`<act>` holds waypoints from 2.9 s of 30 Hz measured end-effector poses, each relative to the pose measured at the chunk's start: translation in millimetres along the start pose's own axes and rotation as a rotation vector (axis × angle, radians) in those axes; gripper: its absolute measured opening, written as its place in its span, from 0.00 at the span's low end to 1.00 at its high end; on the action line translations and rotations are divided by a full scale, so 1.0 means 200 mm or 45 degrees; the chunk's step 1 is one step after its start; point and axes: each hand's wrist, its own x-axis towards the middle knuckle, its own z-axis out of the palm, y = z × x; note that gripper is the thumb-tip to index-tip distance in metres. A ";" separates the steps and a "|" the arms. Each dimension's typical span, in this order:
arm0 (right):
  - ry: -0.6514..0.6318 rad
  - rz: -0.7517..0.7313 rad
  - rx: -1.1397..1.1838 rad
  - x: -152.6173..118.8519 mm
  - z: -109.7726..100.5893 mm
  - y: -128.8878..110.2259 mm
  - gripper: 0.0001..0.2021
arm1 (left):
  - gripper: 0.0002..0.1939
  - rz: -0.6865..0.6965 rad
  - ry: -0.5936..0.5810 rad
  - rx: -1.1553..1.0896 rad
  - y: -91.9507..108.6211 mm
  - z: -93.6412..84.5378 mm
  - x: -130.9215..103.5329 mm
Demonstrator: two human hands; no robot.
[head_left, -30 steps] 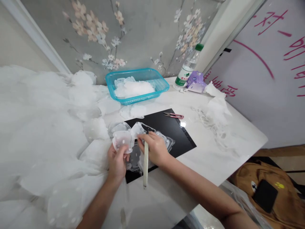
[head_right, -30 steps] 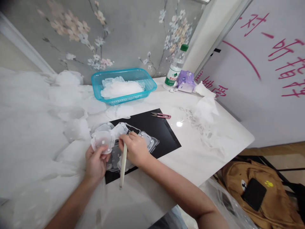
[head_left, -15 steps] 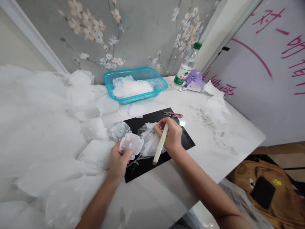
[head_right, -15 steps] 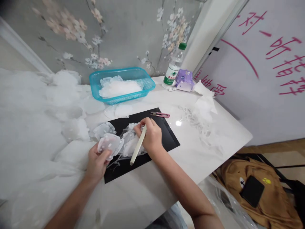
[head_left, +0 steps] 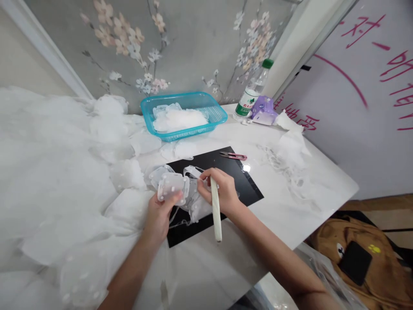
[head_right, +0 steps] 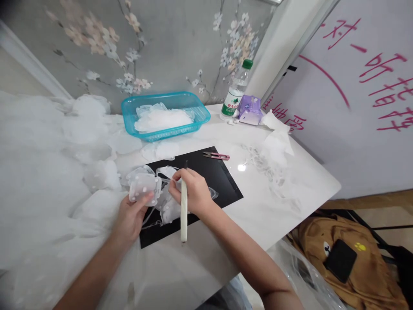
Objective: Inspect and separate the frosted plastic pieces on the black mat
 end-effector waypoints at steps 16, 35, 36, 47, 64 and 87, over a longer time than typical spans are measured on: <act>0.002 0.441 0.729 0.01 -0.02 0.02 0.13 | 0.09 0.167 0.148 0.025 -0.07 -0.01 0.00; -0.228 0.036 0.372 -0.01 -0.01 -0.06 0.10 | 0.08 0.060 0.077 0.024 -0.01 0.02 -0.01; -0.225 0.038 0.367 -0.01 -0.01 -0.06 0.10 | 0.08 0.049 0.061 0.039 -0.01 0.01 -0.02; -0.331 -0.105 0.204 -0.02 0.00 -0.05 0.10 | 0.14 0.082 -0.049 0.183 -0.03 -0.02 -0.03; -0.443 -0.265 0.023 -0.02 0.00 -0.04 0.12 | 0.16 0.173 -0.098 0.267 -0.10 -0.08 0.00; -0.875 -0.682 -0.674 -0.02 -0.01 -0.09 0.03 | 0.16 0.227 0.065 0.312 -0.06 -0.02 -0.02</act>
